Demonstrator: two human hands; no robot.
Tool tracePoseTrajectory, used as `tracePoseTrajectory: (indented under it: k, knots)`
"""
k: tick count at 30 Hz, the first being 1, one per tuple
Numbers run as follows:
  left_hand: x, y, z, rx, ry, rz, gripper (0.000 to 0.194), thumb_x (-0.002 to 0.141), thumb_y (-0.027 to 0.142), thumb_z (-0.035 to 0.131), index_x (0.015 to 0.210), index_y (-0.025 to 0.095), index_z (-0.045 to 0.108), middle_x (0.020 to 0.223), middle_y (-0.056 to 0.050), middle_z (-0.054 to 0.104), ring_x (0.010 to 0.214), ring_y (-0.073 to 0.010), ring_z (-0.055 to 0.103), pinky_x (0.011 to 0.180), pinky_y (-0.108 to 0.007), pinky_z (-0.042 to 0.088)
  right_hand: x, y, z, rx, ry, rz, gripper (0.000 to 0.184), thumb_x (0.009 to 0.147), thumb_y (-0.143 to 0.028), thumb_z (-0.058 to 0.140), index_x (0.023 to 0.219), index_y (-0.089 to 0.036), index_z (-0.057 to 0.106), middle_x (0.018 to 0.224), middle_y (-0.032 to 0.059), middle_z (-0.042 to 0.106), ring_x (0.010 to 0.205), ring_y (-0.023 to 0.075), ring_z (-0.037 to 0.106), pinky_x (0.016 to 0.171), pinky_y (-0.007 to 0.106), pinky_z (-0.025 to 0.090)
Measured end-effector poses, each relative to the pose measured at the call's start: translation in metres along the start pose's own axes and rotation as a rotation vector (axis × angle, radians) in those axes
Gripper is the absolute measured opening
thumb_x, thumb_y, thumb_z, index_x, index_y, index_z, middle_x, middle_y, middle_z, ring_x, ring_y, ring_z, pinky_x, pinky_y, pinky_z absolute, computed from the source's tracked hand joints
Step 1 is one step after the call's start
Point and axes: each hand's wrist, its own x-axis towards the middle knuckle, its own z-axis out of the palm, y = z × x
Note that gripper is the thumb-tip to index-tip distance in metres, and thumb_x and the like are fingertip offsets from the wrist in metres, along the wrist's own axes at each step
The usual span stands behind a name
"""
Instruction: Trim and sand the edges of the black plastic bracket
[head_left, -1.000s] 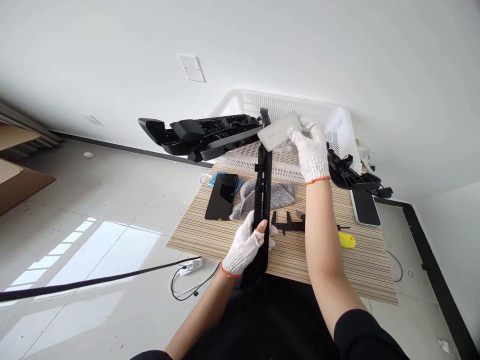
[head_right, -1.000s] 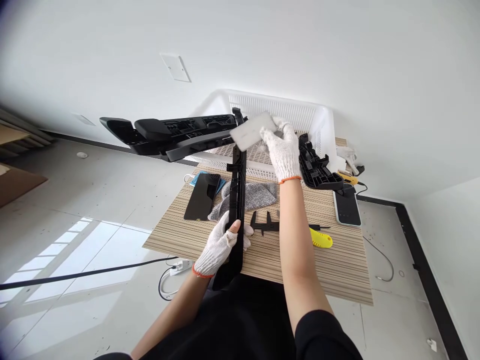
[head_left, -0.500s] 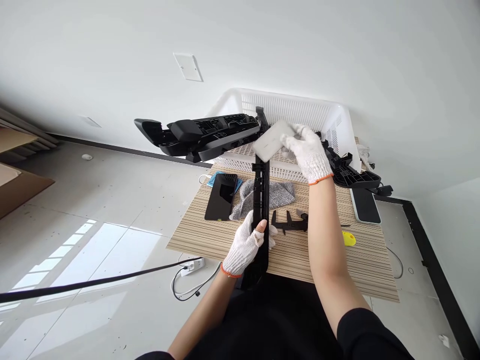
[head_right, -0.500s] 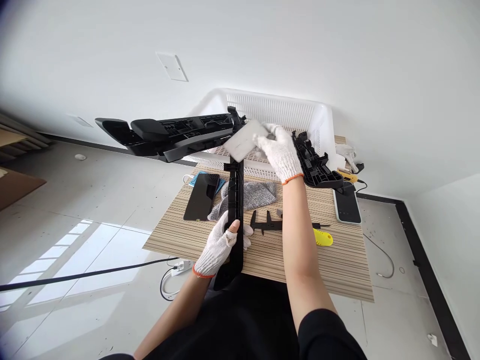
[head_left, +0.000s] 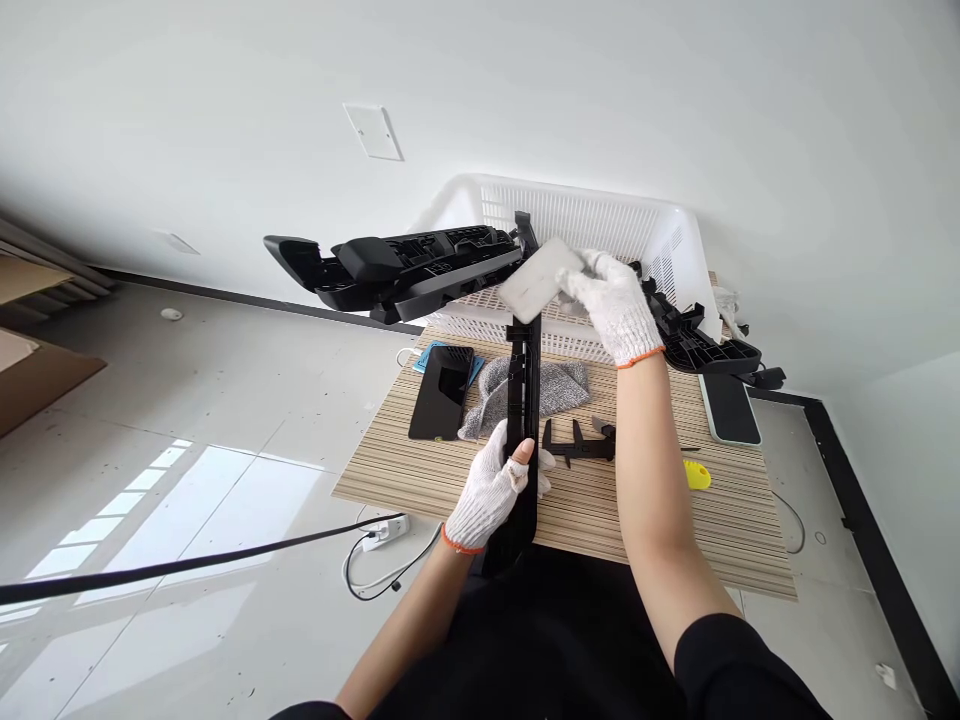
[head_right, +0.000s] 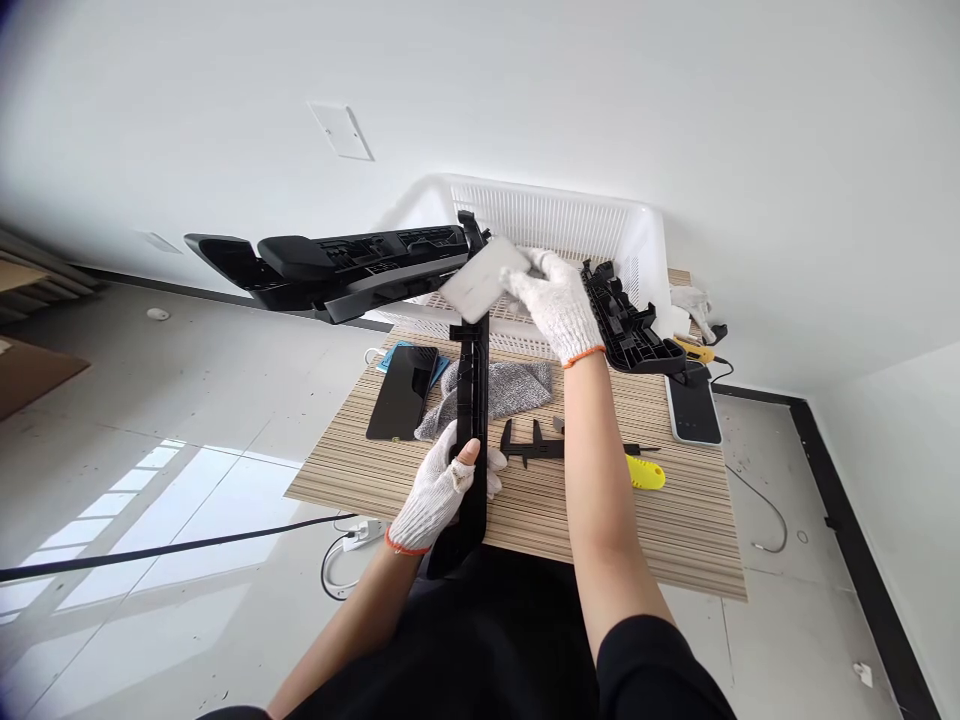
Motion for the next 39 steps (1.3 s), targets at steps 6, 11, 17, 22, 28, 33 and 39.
tracePoseTrajectory:
  k: [6, 11, 17, 22, 28, 33, 39]
  knots:
    - [0.0001, -0.0012, 0.0000, 0.005, 0.009, -0.009, 0.053, 0.094, 0.069, 0.067, 0.107, 0.021, 0.049, 0.089, -0.005, 0.077, 0.057, -0.0158, 0.071, 0.053, -0.026, 0.054, -0.0021, -0.0022, 0.0014, 0.009, -0.019, 0.012, 0.029, 0.084, -0.036, 0.084, 0.103, -0.020, 0.069, 0.095, 0.0026, 0.072, 0.075, 0.0111, 0.068, 0.063, 0.022, 0.062]
    - [-0.0001, -0.0019, -0.0004, 0.024, 0.007, -0.004, 0.052, 0.094, 0.069, 0.066, 0.107, 0.021, 0.050, 0.090, -0.005, 0.077, 0.057, -0.0155, 0.071, 0.053, -0.025, 0.054, -0.0017, -0.0009, 0.0018, 0.015, 0.119, -0.006, 0.035, 0.088, -0.055, 0.077, 0.097, -0.025, 0.062, 0.074, -0.0023, 0.059, 0.050, 0.0072, 0.045, 0.036, 0.020, 0.036]
    - [-0.0007, -0.0016, -0.0009, 0.026, 0.012, -0.020, 0.053, 0.094, 0.069, 0.067, 0.108, 0.021, 0.049, 0.089, -0.005, 0.077, 0.058, -0.0158, 0.071, 0.054, -0.025, 0.054, -0.0029, -0.0001, 0.0029, -0.017, 0.046, 0.034, 0.045, 0.084, -0.065, 0.079, 0.089, -0.024, 0.061, 0.071, -0.0009, 0.060, 0.049, 0.0077, 0.044, 0.036, 0.021, 0.034]
    - [-0.0016, 0.0009, 0.0000, 0.035, 0.006, -0.007, 0.053, 0.094, 0.070, 0.066, 0.106, 0.021, 0.050, 0.091, -0.006, 0.077, 0.059, -0.0158, 0.071, 0.054, -0.025, 0.053, -0.0027, 0.0007, 0.0032, 0.009, 0.118, 0.033, 0.047, 0.084, -0.068, 0.078, 0.089, -0.025, 0.060, 0.068, -0.0022, 0.057, 0.047, 0.0070, 0.044, 0.036, 0.021, 0.034]
    - [-0.0002, -0.0021, -0.0011, 0.020, -0.007, -0.004, 0.051, 0.095, 0.068, 0.066, 0.108, 0.021, 0.050, 0.091, -0.005, 0.077, 0.059, -0.0158, 0.071, 0.054, -0.025, 0.054, -0.0019, 0.0014, 0.0017, -0.034, 0.153, 0.038, 0.045, 0.089, -0.067, 0.074, 0.097, -0.024, 0.064, 0.075, 0.0013, 0.062, 0.055, 0.0116, 0.056, 0.041, 0.025, 0.044]
    - [0.0004, -0.0047, -0.0018, 0.026, -0.003, 0.005, 0.049, 0.097, 0.066, 0.065, 0.109, 0.021, 0.051, 0.091, -0.005, 0.077, 0.059, -0.0151, 0.071, 0.055, -0.025, 0.053, -0.0021, 0.0008, 0.0021, -0.057, 0.070, 0.046, 0.047, 0.083, -0.067, 0.080, 0.096, -0.024, 0.067, 0.077, 0.0022, 0.066, 0.056, 0.0118, 0.058, 0.038, 0.023, 0.044]
    - [0.0001, -0.0042, -0.0023, 0.013, -0.032, 0.011, 0.046, 0.099, 0.063, 0.064, 0.109, 0.021, 0.048, 0.092, -0.006, 0.077, 0.059, -0.0150, 0.071, 0.052, -0.024, 0.051, -0.0040, -0.0010, 0.0017, 0.008, 0.158, 0.022, 0.047, 0.085, -0.068, 0.078, 0.090, -0.025, 0.059, 0.070, -0.0023, 0.058, 0.048, 0.0071, 0.046, 0.035, 0.021, 0.036]
